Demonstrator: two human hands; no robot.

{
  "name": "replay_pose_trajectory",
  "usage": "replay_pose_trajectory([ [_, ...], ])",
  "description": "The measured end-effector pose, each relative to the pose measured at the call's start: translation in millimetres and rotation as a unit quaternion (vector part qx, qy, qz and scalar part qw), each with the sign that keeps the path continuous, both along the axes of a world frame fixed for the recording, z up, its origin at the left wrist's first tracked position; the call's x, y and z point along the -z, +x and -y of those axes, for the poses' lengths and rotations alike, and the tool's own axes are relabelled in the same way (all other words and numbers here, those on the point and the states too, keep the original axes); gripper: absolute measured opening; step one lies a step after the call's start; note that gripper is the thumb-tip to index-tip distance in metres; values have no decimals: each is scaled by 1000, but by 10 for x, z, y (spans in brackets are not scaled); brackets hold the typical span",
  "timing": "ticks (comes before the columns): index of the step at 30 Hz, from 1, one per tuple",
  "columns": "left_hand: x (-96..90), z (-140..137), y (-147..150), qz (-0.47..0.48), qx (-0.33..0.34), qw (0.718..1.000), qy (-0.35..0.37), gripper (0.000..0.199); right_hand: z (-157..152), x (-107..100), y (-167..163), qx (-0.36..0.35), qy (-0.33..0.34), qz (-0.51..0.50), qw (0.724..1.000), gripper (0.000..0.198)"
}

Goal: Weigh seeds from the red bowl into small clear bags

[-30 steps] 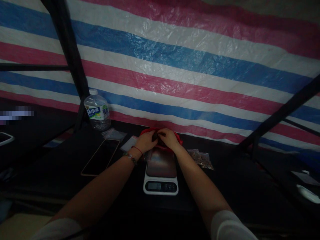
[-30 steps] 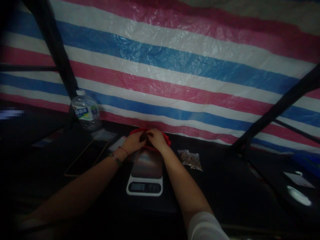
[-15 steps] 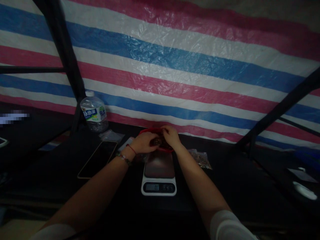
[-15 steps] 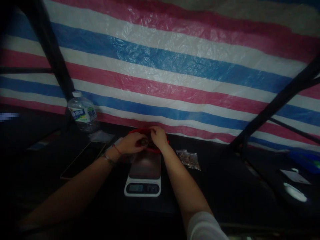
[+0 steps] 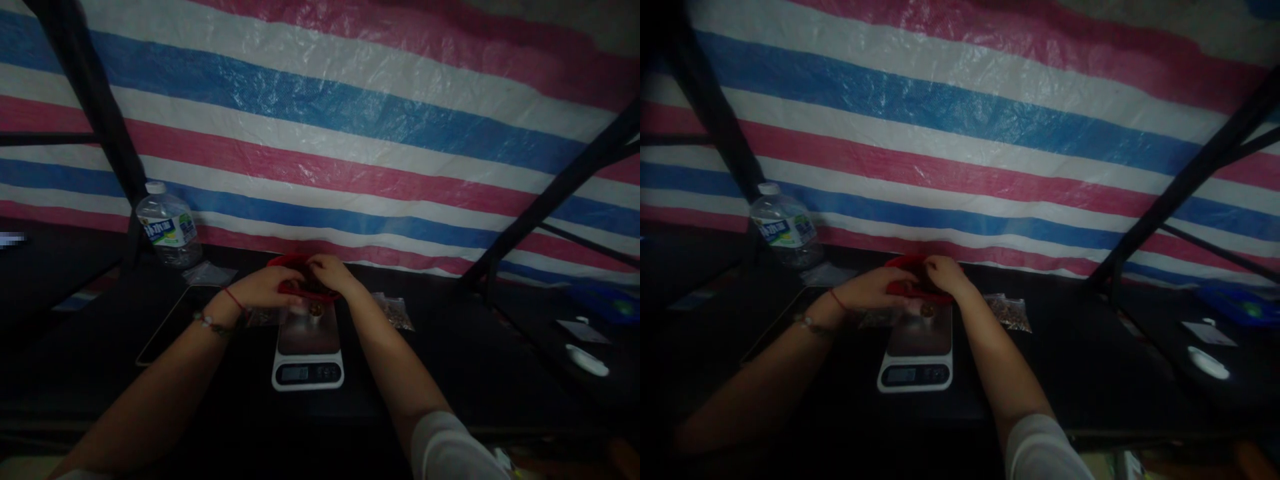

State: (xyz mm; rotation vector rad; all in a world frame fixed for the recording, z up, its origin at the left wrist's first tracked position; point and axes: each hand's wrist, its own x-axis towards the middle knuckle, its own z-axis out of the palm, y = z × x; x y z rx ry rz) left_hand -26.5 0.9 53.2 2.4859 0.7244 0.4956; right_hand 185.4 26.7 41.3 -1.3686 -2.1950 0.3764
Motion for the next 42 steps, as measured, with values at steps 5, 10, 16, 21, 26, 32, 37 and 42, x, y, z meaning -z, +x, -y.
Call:
replay_pose_trajectory([
  [5, 127, 130, -228, -42, 3, 998, -36, 76, 46, -11, 16, -63, -48, 66, 995, 29],
  [10, 452, 174, -255, -26, -16, 999, -9, 89, 98, -33, -17, -96, -53, 100, 989, 32],
  [16, 455, 150, -310, 8, -103, 995, -13, 45, 238, -223, -96, -116, -19, 44, 992, 24],
  [21, 367, 150, -95, 130, -194, 972, 40, 47, 348, -330, -160, -188, -4, -37, 981, 22],
  [26, 242, 122, 199, 145, -200, 964, 95, 41, 405, -401, -141, -143, 4, -2, 990, 25],
  [32, 188, 65, 371, 113, -190, 966, 134, 36, 488, -487, -116, -67, -62, 71, 993, 24],
  [37, 206, 51, 389, 112, -185, 960, 181, 55, 468, -470, -105, -70, -56, 48, 995, 13],
  [42, 280, 84, 342, 136, -168, 957, 196, 55, 480, -440, -128, -73, -58, 23, 995, 11],
])
